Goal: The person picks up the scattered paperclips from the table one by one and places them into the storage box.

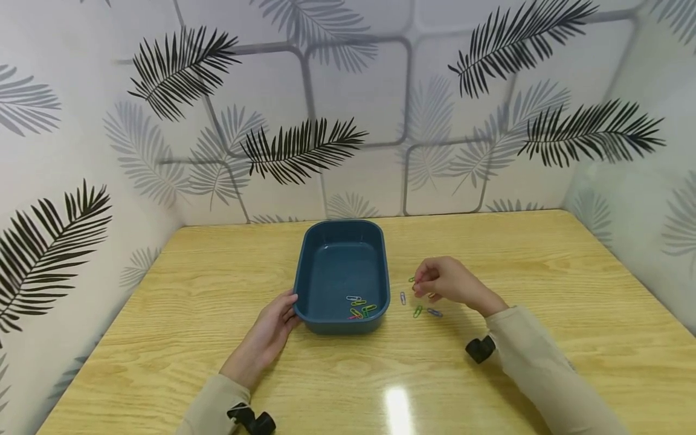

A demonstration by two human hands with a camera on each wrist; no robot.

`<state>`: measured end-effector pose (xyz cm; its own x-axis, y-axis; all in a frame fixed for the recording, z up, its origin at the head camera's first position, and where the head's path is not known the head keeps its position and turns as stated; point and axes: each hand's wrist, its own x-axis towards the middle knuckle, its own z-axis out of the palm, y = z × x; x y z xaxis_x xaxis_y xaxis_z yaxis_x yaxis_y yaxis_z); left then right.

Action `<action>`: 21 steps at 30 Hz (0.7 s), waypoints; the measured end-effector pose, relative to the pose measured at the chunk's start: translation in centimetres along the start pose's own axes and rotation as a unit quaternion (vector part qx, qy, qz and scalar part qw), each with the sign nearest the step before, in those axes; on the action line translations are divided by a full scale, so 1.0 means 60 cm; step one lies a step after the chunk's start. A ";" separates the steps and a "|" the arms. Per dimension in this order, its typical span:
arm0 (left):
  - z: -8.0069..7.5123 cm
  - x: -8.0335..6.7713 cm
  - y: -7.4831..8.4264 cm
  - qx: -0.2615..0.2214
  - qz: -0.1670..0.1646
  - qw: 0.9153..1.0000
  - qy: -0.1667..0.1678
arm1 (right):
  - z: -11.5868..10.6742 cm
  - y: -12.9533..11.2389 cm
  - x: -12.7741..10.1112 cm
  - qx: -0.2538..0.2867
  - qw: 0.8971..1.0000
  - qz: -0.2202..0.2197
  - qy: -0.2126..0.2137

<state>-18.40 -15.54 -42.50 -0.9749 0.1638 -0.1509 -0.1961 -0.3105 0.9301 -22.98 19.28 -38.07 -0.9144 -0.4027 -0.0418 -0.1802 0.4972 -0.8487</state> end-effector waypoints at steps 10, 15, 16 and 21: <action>-0.003 0.001 -0.002 0.004 -0.002 1.000 -0.002 | 0.023 -0.036 0.014 0.013 0.999 -0.021 0.042; -0.001 0.002 0.000 0.009 -0.004 1.000 0.003 | 0.029 -0.054 0.011 0.043 0.998 -0.021 0.048; -0.001 0.003 0.000 0.008 -0.005 1.000 0.004 | 0.031 -0.057 0.010 0.053 0.997 -0.020 0.048; 0.001 0.003 0.000 0.000 -0.004 1.000 0.004 | 0.039 -0.071 0.011 0.116 0.993 -0.021 0.032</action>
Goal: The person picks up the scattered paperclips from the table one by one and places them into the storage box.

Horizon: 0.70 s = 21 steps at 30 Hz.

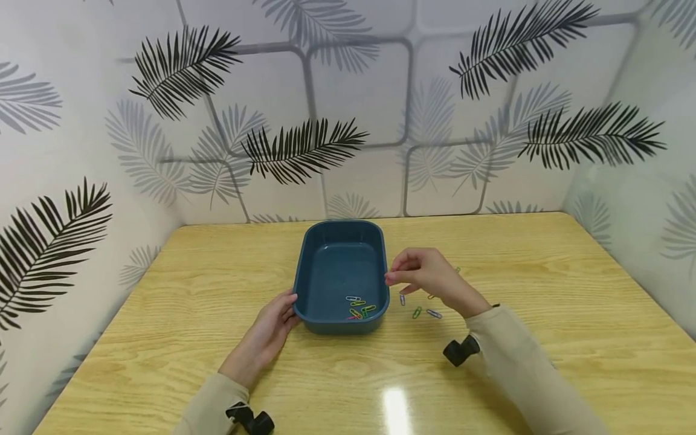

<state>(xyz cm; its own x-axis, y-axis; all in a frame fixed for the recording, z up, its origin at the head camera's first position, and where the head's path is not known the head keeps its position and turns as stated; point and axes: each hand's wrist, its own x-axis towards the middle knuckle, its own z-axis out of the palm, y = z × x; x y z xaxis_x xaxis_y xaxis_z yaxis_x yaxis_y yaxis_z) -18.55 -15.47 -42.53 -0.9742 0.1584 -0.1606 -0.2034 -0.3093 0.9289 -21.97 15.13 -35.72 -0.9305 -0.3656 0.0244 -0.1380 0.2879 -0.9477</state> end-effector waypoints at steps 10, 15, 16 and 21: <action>0.000 -0.002 0.000 0.000 0.002 1.000 -0.002 | 0.048 -0.016 0.021 0.074 0.997 -0.002 -0.031; 0.000 0.001 0.001 0.004 0.005 1.000 -0.001 | 0.060 -0.021 0.026 0.065 0.998 -0.005 -0.026; -0.001 0.001 0.001 0.005 0.006 1.000 -0.001 | 0.062 -0.021 0.026 0.059 0.998 -0.005 -0.025; -0.001 0.001 0.001 0.005 0.003 1.000 -0.001 | 0.065 -0.019 0.025 0.029 0.999 -0.003 -0.029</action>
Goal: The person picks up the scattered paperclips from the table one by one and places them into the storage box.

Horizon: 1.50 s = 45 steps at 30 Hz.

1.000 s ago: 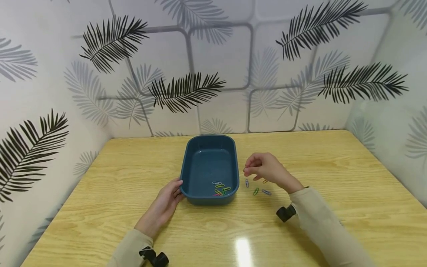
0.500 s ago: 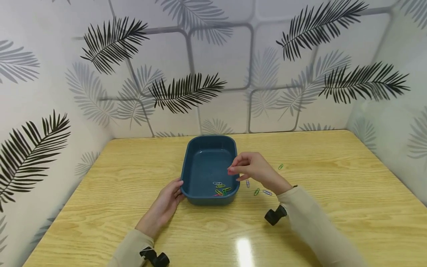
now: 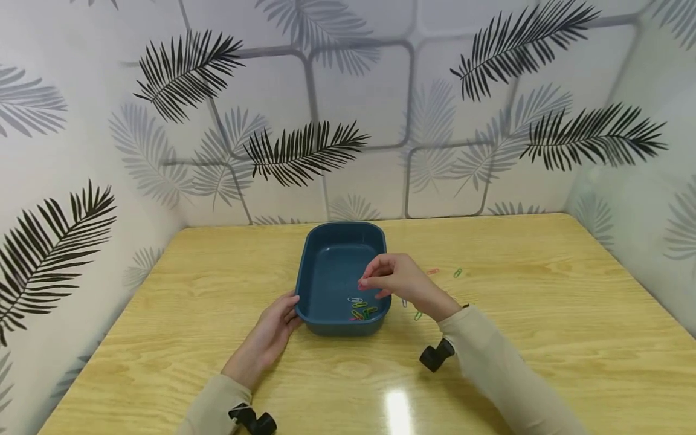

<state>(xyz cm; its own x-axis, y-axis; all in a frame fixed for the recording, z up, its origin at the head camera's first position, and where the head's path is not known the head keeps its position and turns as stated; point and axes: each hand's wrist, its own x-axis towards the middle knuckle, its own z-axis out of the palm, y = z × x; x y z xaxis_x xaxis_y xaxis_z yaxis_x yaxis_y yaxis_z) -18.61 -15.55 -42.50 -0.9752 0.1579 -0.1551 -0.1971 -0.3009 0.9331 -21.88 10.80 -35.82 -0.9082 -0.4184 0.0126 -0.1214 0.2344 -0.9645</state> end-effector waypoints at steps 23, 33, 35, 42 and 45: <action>0.000 0.000 -0.003 -0.007 -0.001 1.000 0.009 | -0.010 0.008 0.000 0.001 1.000 -0.002 0.005; 0.001 -0.002 -0.002 -0.008 -0.003 1.000 0.014 | -0.011 0.003 -0.001 0.003 1.000 0.003 -0.004; 0.001 -0.003 -0.002 -0.008 -0.005 1.000 0.015 | -0.011 0.005 -0.001 0.004 1.000 0.002 -0.008; 0.001 -0.003 -0.001 -0.002 -0.003 1.000 0.007 | -0.016 0.010 -0.002 -0.003 1.000 -0.004 -0.008; 0.001 -0.003 -0.002 0.000 -0.004 1.000 0.006 | -0.023 0.010 -0.004 -0.013 1.000 -0.006 0.000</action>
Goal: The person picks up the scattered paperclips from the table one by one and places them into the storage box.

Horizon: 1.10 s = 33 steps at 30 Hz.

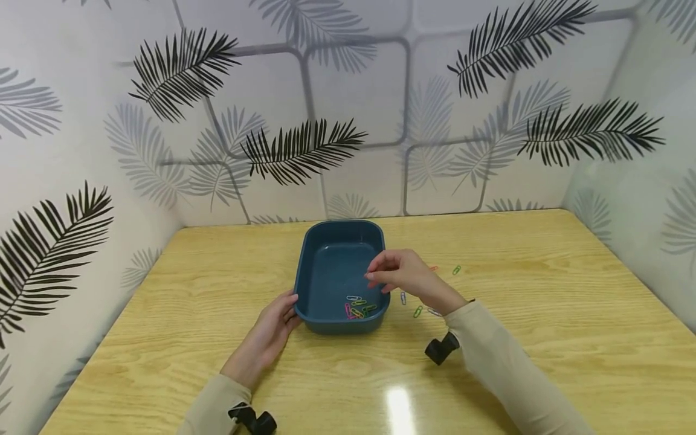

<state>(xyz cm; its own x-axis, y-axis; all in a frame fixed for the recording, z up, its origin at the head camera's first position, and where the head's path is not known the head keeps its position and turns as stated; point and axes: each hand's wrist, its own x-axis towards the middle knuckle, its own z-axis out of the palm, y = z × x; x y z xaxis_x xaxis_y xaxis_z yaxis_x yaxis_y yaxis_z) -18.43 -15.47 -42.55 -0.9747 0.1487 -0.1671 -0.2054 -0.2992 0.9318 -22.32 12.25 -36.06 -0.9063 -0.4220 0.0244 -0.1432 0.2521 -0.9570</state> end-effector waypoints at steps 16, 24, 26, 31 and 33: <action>-0.001 0.002 -0.002 -0.004 0.001 1.000 0.002 | -0.094 0.015 -0.008 -0.084 0.994 0.019 0.071; -0.002 0.002 -0.002 -0.008 0.004 1.000 0.001 | -0.133 0.049 -0.011 -0.140 0.987 0.027 0.080; -0.002 0.003 -0.001 -0.010 0.003 1.000 0.001 | -0.141 0.057 -0.013 -0.156 0.984 0.040 0.076; 0.000 0.003 -0.002 -0.012 0.007 1.000 0.002 | -0.156 0.069 -0.016 -0.176 0.980 0.078 0.059; 0.000 0.003 -0.002 -0.012 0.009 1.000 0.001 | -0.161 0.073 -0.015 -0.178 0.978 0.094 0.051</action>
<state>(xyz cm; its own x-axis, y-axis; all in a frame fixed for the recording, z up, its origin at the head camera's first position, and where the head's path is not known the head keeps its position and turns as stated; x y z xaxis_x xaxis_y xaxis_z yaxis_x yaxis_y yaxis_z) -18.56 -15.42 -42.71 -0.9785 0.1409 -0.1504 -0.1892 -0.3243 0.9268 -25.95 22.15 -37.51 -0.9623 -0.2542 -0.0969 -0.0824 0.6120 -0.7865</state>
